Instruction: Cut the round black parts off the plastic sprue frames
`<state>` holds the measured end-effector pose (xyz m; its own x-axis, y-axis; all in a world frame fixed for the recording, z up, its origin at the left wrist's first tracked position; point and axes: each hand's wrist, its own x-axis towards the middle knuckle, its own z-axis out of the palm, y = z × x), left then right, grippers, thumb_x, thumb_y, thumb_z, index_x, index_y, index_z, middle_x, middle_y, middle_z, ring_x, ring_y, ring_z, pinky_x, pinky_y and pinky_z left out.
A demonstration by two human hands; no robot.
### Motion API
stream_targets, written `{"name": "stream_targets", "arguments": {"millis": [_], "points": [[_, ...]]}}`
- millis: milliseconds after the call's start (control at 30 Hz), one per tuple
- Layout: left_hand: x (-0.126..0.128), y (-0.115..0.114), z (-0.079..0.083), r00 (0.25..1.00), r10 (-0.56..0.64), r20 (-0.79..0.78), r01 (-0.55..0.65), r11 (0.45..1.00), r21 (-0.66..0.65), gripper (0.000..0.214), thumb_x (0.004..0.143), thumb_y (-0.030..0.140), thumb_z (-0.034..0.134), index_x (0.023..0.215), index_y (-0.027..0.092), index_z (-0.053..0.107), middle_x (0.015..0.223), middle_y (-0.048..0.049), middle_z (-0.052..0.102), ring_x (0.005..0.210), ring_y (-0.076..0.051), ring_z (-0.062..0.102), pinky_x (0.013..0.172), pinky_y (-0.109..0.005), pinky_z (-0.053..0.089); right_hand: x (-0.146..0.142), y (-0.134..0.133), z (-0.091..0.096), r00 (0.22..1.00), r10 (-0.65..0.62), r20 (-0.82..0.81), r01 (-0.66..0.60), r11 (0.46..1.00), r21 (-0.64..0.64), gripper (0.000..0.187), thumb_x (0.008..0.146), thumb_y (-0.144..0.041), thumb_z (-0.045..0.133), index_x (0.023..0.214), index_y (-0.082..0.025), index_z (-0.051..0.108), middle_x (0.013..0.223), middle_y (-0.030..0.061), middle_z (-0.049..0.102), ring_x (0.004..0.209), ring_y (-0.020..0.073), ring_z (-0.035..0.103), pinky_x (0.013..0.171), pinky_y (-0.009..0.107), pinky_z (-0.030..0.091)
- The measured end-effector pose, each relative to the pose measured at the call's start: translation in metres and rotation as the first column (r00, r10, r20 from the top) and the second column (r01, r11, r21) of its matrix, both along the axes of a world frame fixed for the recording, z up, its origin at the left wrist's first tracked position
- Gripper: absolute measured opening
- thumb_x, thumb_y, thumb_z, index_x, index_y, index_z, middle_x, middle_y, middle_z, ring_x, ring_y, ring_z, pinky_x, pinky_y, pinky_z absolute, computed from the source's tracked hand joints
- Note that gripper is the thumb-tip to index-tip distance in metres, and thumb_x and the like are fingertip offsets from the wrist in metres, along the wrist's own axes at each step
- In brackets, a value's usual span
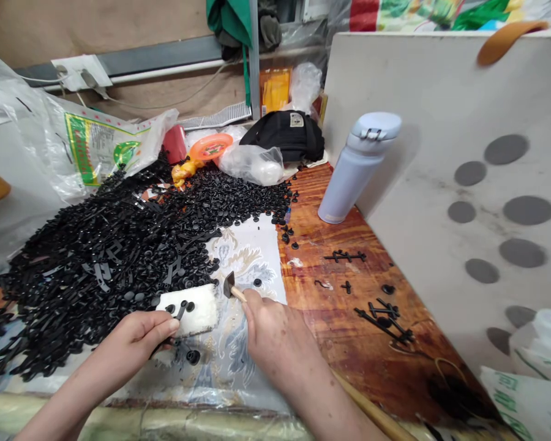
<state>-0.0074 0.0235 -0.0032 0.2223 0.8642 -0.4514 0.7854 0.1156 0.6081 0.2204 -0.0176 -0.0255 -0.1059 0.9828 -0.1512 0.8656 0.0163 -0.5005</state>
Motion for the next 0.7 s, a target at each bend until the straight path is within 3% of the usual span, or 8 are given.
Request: {"name": "stream_targets", "arguments": {"millis": [167, 400, 700], "points": [[-0.0021, 0.0038, -0.0009, 0.993, 0.003, 0.116, 0.004, 0.998, -0.064, 0.040, 0.078, 0.051, 0.046, 0.051, 0.022, 0.039, 0.052, 0.0052, 0.035, 0.053, -0.014, 0.032, 0.052, -0.025, 0.027, 0.0012, -0.0008, -0.0022, 1.000, 0.003, 0.015, -0.004, 1.000, 0.026, 0.029, 0.099, -0.026, 0.031, 0.114, -0.023, 0.056, 0.083, 0.0058, 0.069, 0.078, 0.0252, 0.068, 0.060, 0.030, 0.039], [-0.0057, 0.0000, -0.0036, 0.972, 0.137, 0.189, -0.099, 0.975, -0.198, 0.044, 0.078, 0.059, 0.048, 0.056, 0.022, 0.037, 0.054, 0.0069, 0.031, 0.048, -0.011, 0.024, 0.043, -0.023, 0.016, 0.0022, -0.0005, -0.0008, 1.000, 0.007, 0.002, -0.007, 0.999, 0.046, 0.028, 0.099, -0.026, 0.031, 0.113, -0.023, 0.055, 0.079, 0.0033, 0.068, 0.073, 0.0236, 0.067, 0.057, 0.030, 0.036], [-0.0035, 0.0023, -0.0046, 0.991, 0.010, 0.133, 0.000, 0.997, -0.082, 0.041, 0.080, 0.052, 0.044, 0.054, 0.021, 0.042, 0.054, 0.0047, 0.038, 0.054, -0.014, 0.034, 0.053, -0.025, 0.027, 0.0043, -0.0008, -0.0038, 1.000, 0.018, -0.023, -0.016, 0.996, 0.088, 0.028, 0.099, -0.024, 0.032, 0.112, -0.022, 0.056, 0.078, 0.0037, 0.068, 0.073, 0.0218, 0.067, 0.057, 0.028, 0.037]]}}
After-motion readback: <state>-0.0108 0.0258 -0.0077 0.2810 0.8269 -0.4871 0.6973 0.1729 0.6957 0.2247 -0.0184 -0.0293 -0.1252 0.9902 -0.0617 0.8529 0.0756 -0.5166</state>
